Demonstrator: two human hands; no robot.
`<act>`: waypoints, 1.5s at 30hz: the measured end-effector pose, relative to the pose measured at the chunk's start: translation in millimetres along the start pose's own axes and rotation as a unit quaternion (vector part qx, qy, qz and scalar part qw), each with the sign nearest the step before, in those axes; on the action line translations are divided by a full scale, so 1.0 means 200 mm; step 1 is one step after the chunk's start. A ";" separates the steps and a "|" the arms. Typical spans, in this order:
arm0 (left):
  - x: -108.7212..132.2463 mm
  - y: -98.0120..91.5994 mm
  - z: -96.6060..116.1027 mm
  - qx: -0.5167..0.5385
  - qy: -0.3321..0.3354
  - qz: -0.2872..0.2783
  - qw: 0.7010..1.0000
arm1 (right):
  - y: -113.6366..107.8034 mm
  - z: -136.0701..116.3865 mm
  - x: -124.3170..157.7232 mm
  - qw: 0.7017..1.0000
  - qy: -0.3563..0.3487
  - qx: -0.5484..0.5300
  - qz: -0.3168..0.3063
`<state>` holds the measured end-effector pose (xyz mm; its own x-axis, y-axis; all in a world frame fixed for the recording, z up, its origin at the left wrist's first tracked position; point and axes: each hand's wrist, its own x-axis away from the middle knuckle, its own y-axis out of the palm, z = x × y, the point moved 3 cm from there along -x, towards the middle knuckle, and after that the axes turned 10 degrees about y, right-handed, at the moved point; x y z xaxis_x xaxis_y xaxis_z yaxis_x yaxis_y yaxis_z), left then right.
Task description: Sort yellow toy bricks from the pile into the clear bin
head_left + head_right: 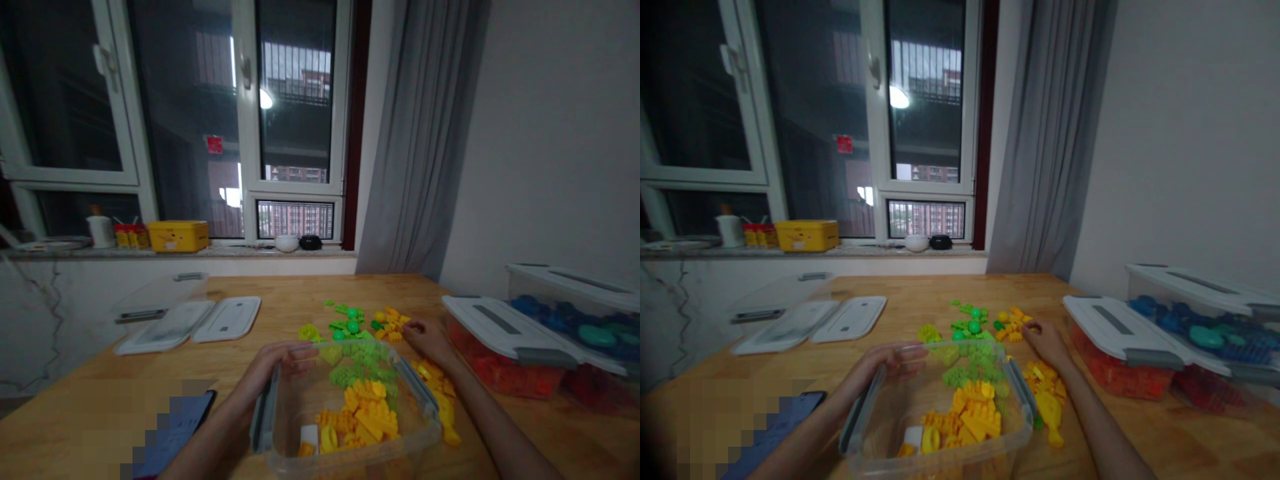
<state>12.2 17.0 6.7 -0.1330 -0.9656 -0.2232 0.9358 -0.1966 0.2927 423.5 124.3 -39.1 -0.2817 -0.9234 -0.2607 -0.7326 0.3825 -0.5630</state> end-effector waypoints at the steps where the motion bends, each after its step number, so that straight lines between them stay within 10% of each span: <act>1: 0.00 -0.01 -0.01 0.005 -0.001 -0.003 1.000 | -0.01 -0.05 0.02 0.999 0.003 -0.040 0.003; 8: -0.02 -0.04 -0.03 -0.017 0.015 -0.042 0.999 | 0.00 -0.38 0.32 0.897 0.015 -0.375 -0.233; 18: -0.01 -0.02 0.00 -0.017 0.020 0.003 1.000 | 0.05 -0.44 0.43 0.848 -0.080 -0.344 -0.395; 22: 0.00 0.00 0.01 -0.022 0.013 -0.004 1.000 | 0.04 -0.42 0.38 0.874 -0.057 -0.339 -0.344; 29: 0.00 0.01 0.01 -0.005 0.005 -0.007 1.000 | -0.01 -0.12 0.09 0.995 -0.045 -0.083 0.025; 35: 0.01 0.02 0.02 0.009 -0.004 -0.011 1.000 | 0.03 0.14 -0.01 1.000 -0.008 -0.024 0.004; 45: -0.01 0.01 0.01 -0.017 0.012 -0.006 1.000 | 0.10 0.13 0.00 0.996 0.014 -0.008 -0.084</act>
<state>12.6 17.8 9.9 -0.1369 -0.9589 -0.2485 0.9447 -0.2019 0.2585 424.5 132.5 -70.7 -0.1709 -0.9751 -0.1411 -0.7805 0.2214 -0.5847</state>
